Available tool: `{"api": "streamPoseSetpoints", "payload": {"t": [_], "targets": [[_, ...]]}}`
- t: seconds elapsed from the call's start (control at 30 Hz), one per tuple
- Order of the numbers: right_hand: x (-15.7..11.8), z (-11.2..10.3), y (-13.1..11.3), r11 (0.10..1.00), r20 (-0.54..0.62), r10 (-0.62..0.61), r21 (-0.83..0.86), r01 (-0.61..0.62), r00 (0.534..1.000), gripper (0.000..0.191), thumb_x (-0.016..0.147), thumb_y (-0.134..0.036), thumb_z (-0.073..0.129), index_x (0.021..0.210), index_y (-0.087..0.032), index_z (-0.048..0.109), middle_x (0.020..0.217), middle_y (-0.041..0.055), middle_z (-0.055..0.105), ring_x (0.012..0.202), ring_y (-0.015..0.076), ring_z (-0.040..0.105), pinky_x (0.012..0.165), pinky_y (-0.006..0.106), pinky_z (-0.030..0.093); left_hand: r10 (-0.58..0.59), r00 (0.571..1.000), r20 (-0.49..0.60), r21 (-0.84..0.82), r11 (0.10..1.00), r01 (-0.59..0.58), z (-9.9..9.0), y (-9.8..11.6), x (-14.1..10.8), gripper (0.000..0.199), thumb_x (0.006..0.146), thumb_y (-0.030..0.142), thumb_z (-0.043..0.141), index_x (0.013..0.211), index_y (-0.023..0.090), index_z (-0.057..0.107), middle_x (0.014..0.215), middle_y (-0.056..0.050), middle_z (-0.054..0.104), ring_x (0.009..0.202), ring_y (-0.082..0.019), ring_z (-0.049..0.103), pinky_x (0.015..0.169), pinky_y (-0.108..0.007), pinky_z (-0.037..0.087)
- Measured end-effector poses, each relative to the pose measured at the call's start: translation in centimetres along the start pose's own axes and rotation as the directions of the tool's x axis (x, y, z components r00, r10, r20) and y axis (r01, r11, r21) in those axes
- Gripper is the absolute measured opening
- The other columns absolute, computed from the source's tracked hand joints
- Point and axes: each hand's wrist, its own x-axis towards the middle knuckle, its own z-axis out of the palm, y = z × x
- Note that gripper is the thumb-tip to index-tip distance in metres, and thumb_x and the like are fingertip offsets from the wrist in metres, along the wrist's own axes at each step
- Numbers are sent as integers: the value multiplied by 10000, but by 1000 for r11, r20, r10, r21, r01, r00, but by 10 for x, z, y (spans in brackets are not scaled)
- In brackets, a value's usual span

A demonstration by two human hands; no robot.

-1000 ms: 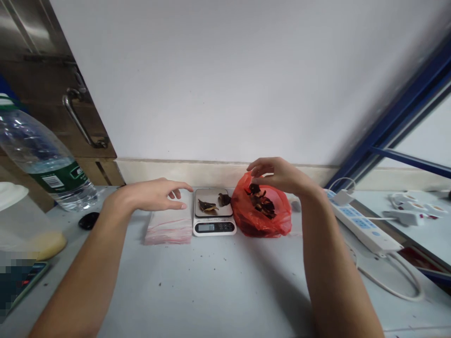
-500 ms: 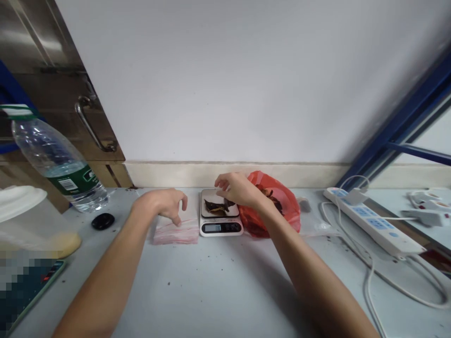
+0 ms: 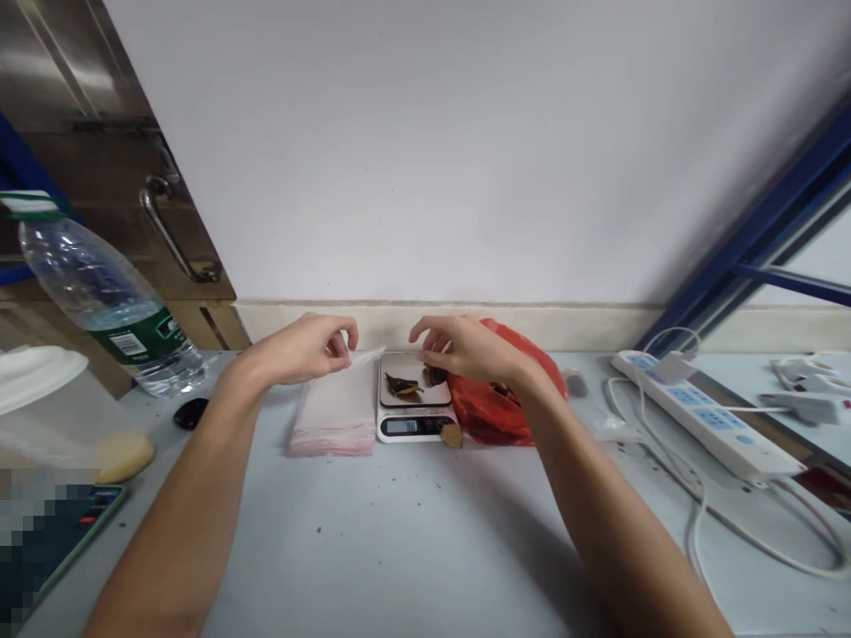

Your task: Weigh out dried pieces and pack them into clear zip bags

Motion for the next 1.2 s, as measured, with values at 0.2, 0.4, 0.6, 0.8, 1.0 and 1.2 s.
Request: {"api": "streamPoseSetpoints", "payload": {"t": [0.2, 0.4, 0.6, 0.8, 1.0, 1.2], "targets": [[-5, 4, -10, 994, 177, -2, -109, 21, 984, 147, 873, -159, 608, 986, -228, 672, 831, 11, 743, 744, 161, 673, 627, 254, 479, -8, 988, -157, -70, 998, -3, -1, 9, -2, 172, 707, 297, 551, 843, 240, 462, 794, -23, 705, 738, -213, 668, 651, -304, 466], [-15, 9, -24, 835, 500, 516, -476, -278, 695, 184, 677, -105, 785, 628, -172, 620, 598, -3, 663, 559, 151, 649, 505, 234, 451, -39, 998, -55, 78, 996, 43, -1, -1, -1, 111, 716, 224, 548, 792, 232, 468, 758, -13, 693, 711, -198, 658, 624, -280, 455], [-6, 45, -30, 774, 578, 591, -602, -195, 562, 176, 592, -120, 846, 554, -128, 674, 580, 30, 686, 694, 208, 713, 626, 266, 534, -63, 998, 3, 115, 991, 62, 0, -1, -3, 131, 705, 164, 550, 764, 234, 456, 746, -1, 673, 704, -184, 633, 604, -264, 438], [-5, 55, -19, 829, 572, 505, -530, -178, 647, 183, 513, -20, 812, 587, -149, 706, 535, 21, 671, 707, 232, 717, 644, 273, 511, -66, 998, -10, 125, 990, 66, -4, 1, -7, 136, 717, 143, 541, 754, 229, 443, 713, 2, 651, 672, -169, 603, 589, -255, 413], [-8, 22, -13, 880, 230, 313, -434, -191, 921, 174, 669, -79, 745, 737, -203, 644, 735, 19, 691, 620, 147, 599, 492, 231, 367, -70, 997, 24, 109, 992, 67, -2, -1, -6, 130, 695, 143, 541, 765, 228, 470, 725, -3, 648, 670, -175, 586, 577, -271, 397], [13, 26, 1, 926, -55, 221, -302, -227, 974, 99, 775, -105, 706, 790, -185, 649, 785, 40, 712, 721, 159, 626, 591, 234, 414, -76, 995, 65, 135, 989, 67, 0, 2, -4, 129, 693, 146, 547, 769, 229, 484, 764, -7, 651, 682, -180, 590, 587, -276, 407]]}}
